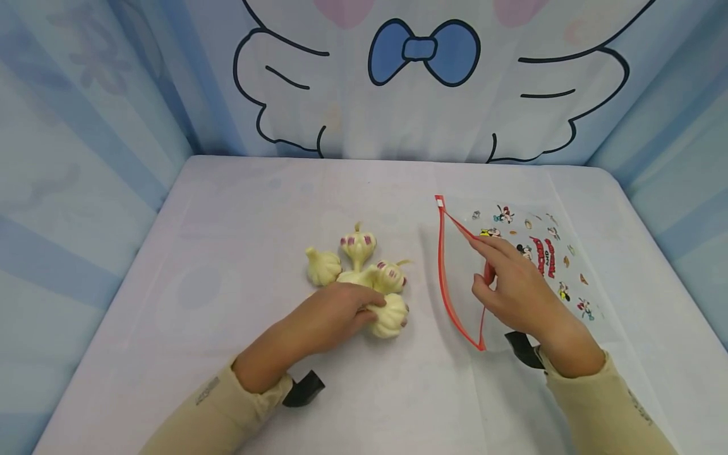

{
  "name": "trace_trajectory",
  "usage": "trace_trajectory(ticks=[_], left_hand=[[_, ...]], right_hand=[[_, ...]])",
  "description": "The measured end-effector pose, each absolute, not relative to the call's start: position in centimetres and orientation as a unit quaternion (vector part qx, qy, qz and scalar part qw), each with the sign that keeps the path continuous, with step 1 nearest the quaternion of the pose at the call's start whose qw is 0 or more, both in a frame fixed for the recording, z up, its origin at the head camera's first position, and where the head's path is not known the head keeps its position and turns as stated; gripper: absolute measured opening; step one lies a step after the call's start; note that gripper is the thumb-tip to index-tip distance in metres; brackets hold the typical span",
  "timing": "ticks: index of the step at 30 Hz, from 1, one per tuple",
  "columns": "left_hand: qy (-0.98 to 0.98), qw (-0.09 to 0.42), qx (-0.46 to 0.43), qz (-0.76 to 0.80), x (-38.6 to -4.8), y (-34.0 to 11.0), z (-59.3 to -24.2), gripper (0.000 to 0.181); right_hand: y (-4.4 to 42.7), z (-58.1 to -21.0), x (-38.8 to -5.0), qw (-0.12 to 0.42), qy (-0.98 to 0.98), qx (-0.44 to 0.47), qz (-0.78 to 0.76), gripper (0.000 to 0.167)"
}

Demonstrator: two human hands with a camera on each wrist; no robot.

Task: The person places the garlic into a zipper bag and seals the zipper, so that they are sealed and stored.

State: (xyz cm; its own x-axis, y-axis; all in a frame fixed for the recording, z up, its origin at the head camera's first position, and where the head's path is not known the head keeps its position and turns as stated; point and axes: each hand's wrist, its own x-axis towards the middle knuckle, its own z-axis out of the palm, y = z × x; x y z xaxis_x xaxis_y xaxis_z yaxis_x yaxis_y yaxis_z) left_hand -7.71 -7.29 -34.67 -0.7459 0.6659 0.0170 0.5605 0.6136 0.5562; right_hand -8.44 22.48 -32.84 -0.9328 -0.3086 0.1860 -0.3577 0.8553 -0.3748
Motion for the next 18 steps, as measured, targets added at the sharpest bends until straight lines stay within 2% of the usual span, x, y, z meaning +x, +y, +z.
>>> trace_trajectory(ticks=[11,18], left_hand=[[0.870,0.029,0.334,0.361,-8.2,-7.0,-34.2,0.027],[0.850,0.003,0.341,0.401,-9.2,-6.3,-34.0,0.022]], right_hand=[[22.3,-32.9,-8.3,0.075,-0.960,0.180,0.200,0.056],[22.2,-32.7,-8.3,0.079,-0.958,0.185,0.203,0.056]])
